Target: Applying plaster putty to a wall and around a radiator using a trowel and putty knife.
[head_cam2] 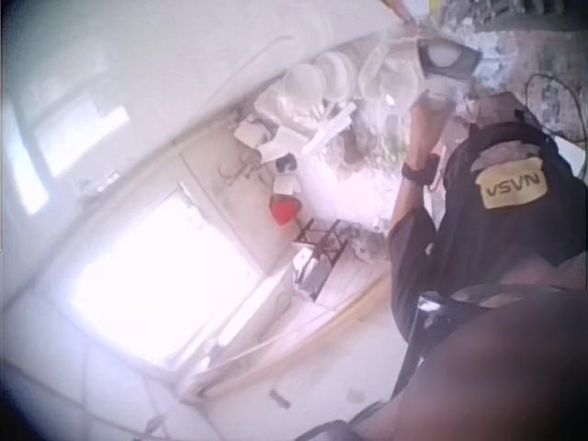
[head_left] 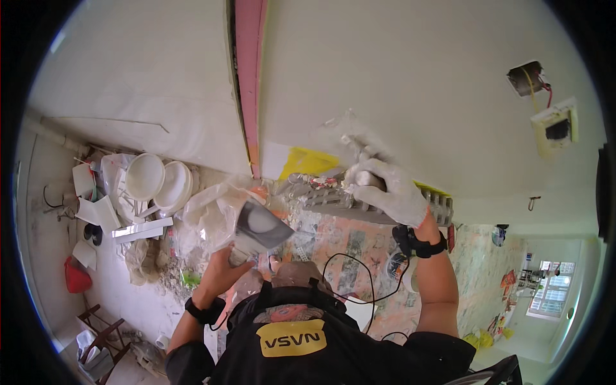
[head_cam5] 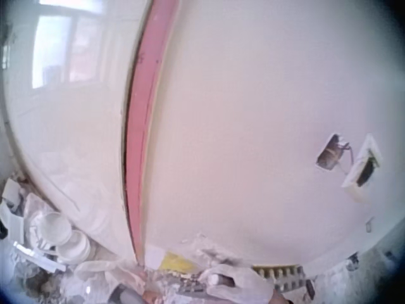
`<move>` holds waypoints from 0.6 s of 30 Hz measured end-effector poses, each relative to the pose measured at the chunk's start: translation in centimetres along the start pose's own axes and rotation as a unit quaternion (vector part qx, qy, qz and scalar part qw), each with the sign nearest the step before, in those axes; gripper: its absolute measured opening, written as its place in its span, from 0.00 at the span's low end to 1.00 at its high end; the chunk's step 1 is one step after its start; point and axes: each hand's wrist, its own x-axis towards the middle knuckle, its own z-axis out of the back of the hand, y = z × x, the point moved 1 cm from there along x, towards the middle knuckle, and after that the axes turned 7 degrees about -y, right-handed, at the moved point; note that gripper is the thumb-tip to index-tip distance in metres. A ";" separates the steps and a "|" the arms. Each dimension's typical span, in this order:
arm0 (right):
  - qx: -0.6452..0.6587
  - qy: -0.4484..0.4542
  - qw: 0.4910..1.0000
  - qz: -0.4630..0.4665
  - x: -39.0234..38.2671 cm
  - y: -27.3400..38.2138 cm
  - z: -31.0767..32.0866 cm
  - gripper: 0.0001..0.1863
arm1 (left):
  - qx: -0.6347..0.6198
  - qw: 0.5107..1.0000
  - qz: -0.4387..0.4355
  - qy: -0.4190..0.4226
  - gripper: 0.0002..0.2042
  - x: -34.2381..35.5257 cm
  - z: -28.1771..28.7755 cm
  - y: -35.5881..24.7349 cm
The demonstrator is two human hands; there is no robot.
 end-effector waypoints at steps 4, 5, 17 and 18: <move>0.352 0.204 0.911 -0.060 -1.4 0.6 -1.7 0.20 | 0.034 0.988 -0.106 0.111 0.24 0.7 0.5 -2.8; 0.363 0.213 0.899 -0.119 -1.7 1.4 -3.4 0.26 | 0.039 0.987 -0.108 0.113 0.24 0.7 0.3 -2.8; -0.299 -0.022 0.949 0.097 -4.7 -13.3 -4.7 0.19 | -0.028 0.996 0.061 0.056 0.19 -3.6 4.8 -1.0; -0.299 -0.017 0.949 0.095 -5.0 -14.1 -4.1 0.19 | -0.044 0.997 0.060 0.000 0.20 -3.9 5.0 -0.3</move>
